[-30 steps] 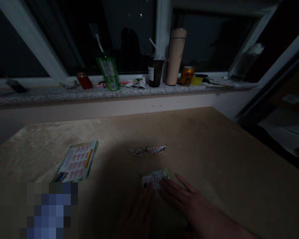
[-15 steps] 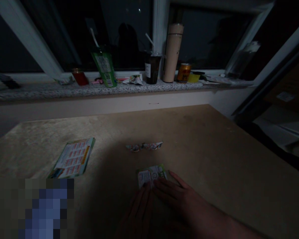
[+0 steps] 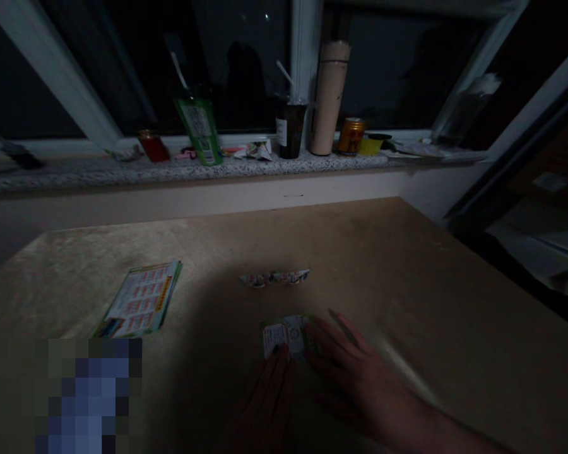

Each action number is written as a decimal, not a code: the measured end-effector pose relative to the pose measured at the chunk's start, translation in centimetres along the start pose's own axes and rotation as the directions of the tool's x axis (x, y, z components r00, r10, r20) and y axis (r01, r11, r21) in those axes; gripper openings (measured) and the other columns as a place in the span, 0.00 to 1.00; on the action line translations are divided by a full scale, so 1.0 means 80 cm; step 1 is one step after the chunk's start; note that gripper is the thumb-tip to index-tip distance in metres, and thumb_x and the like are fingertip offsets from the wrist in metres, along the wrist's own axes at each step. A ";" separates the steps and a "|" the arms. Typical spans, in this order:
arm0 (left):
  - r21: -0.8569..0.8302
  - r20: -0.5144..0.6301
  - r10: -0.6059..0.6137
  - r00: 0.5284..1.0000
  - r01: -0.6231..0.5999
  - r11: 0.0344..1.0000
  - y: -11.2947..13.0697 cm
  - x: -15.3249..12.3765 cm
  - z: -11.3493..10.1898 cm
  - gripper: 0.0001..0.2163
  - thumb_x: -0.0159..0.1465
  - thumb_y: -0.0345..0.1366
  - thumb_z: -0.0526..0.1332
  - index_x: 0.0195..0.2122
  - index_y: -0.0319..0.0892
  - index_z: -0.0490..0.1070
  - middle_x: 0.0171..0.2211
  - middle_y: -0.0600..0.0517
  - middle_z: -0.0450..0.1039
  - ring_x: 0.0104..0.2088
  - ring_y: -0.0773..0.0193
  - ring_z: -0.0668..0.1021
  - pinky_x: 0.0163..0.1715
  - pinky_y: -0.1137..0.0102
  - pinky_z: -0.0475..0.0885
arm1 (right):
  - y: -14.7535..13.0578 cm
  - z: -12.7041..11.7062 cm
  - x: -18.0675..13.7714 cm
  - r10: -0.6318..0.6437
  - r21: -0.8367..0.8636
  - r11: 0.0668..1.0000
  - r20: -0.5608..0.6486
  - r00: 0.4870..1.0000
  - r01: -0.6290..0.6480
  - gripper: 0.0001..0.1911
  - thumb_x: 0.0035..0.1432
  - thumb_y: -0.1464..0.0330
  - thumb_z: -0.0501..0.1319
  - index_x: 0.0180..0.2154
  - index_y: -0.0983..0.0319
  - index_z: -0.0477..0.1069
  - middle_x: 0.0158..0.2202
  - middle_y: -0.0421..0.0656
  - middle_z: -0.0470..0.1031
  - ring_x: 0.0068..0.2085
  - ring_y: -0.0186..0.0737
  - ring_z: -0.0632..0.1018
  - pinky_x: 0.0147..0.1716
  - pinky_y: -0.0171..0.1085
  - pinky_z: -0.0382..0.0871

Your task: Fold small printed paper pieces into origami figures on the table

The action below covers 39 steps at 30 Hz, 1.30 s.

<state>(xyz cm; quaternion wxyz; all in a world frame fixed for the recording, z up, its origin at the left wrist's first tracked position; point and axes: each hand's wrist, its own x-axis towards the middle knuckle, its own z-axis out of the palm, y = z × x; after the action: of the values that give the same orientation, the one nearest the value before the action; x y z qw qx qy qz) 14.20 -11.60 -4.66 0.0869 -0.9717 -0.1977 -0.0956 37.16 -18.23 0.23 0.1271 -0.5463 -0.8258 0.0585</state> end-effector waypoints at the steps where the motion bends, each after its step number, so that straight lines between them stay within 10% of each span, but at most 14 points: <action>1: 0.006 -0.007 0.009 1.000 -0.009 1.000 0.000 0.000 0.002 0.35 0.60 0.19 0.46 0.67 0.32 0.28 0.60 0.41 0.61 0.58 0.56 0.66 0.54 0.66 0.64 | 0.001 0.000 -0.001 -0.005 -0.018 1.000 -0.020 1.000 0.005 0.24 0.60 0.68 0.56 0.58 0.61 0.62 0.64 0.47 0.55 0.65 0.50 0.53 0.62 0.60 0.45; 10: 0.034 -0.005 0.035 0.999 -0.035 0.999 -0.005 -0.002 0.008 0.33 0.59 0.20 0.47 0.67 0.34 0.39 0.61 0.43 0.60 0.59 0.56 0.66 0.55 0.65 0.62 | 0.001 0.007 0.000 -0.023 -0.070 0.998 -0.207 0.978 0.008 0.16 0.60 0.73 0.55 0.49 0.63 0.71 0.54 0.45 0.71 0.59 0.45 0.66 0.61 0.53 0.53; 19: 0.059 -0.070 0.028 0.997 -0.024 0.998 -0.004 -0.002 0.011 0.33 0.61 0.24 0.48 0.67 0.31 0.34 0.59 0.43 0.64 0.57 0.58 0.68 0.54 0.66 0.62 | 0.000 0.010 0.015 -0.005 0.203 0.979 0.182 0.983 -0.033 0.47 0.56 0.54 0.60 0.66 0.64 0.37 0.67 0.49 0.42 0.66 0.48 0.49 0.65 0.50 0.35; 39: 0.161 -0.071 0.007 0.997 0.004 0.987 -0.016 -0.011 0.006 0.26 0.61 0.29 0.49 0.62 0.35 0.58 0.55 0.44 0.69 0.56 0.57 0.70 0.55 0.66 0.61 | 0.008 0.019 0.019 -0.147 0.289 0.954 0.207 0.967 0.083 0.37 0.63 0.61 0.55 0.66 0.59 0.38 0.66 0.45 0.47 0.66 0.43 0.51 0.64 0.50 0.30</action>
<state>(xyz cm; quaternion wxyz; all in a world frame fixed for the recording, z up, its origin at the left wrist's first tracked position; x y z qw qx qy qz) 12.98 -10.63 -5.12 0.1724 -0.9576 -0.2007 -0.1139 36.74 -16.55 -1.15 0.1109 -0.4635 -0.8491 0.2279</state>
